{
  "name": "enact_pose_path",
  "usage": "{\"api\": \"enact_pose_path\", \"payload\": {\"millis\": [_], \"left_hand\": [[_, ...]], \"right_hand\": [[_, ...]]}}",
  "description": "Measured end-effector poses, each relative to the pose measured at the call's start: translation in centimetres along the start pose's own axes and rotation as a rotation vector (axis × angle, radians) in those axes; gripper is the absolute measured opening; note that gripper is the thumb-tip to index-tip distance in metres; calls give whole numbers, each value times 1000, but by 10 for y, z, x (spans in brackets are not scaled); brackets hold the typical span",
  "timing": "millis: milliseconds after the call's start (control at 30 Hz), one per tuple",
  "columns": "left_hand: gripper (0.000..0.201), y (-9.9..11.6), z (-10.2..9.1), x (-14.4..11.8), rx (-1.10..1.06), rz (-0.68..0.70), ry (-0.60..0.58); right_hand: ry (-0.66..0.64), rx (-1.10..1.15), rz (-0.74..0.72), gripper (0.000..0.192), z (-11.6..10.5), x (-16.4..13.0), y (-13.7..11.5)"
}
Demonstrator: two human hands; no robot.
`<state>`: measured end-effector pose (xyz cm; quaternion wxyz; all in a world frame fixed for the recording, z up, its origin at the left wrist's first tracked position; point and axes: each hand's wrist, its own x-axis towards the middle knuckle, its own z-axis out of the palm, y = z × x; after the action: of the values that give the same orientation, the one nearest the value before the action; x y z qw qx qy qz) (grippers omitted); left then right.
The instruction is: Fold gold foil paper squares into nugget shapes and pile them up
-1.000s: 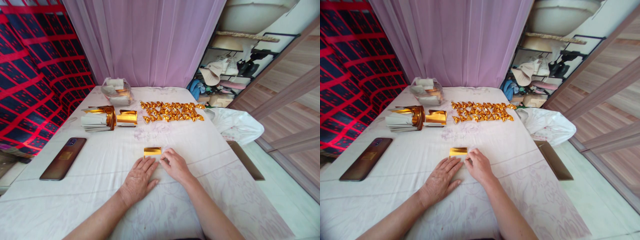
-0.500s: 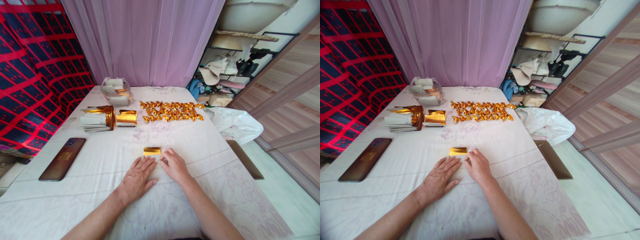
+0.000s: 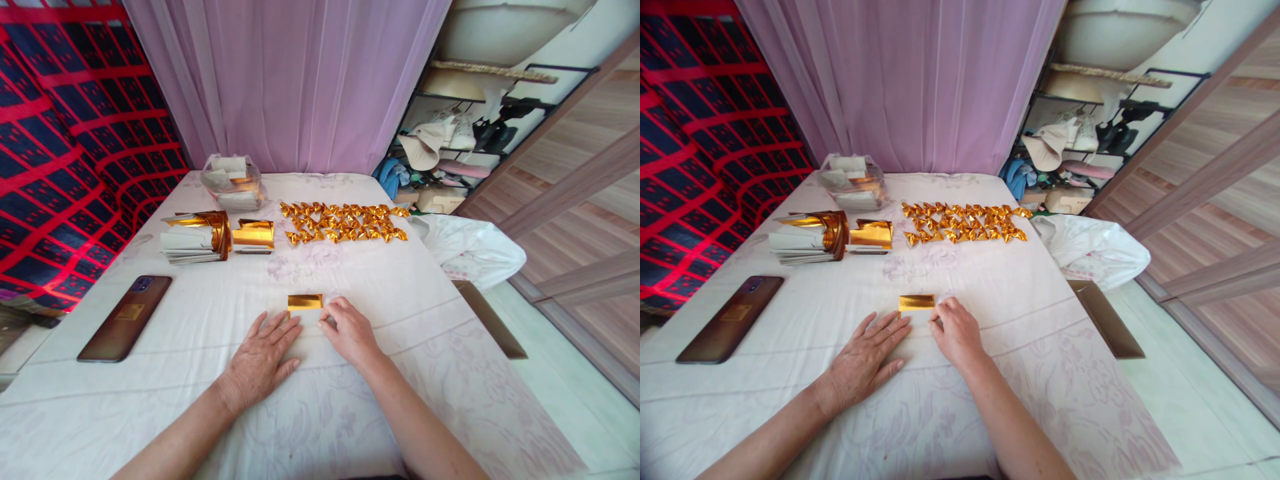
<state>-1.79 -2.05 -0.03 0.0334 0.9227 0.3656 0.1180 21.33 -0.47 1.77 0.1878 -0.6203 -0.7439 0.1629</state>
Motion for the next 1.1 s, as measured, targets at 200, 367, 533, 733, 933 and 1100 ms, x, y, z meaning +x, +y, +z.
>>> {"api": "enact_pose_path", "payload": {"millis": [200,367,533,733,933,1100], "left_hand": [[50,-6,-4,-5,7,-9,0],[50,-9,-7,-9,7,-6,1],[49,-13,-9,-12,7,4,14],[44,-13,-11,-5,55,30,26],[42,-13,-7,-2,42,26,43],[41,-15,-5,-4,16,18,55]], "right_hand": [[10,0,-3,7,1,0,1],[-2,8,8,8,1,0,0],[1,6,10,7,0,0,1],[11,-100,-6,4,-1,1,-9],[8,-329,83,33,3,1,-32],[-11,-248,116,27,3,1,-26]]}}
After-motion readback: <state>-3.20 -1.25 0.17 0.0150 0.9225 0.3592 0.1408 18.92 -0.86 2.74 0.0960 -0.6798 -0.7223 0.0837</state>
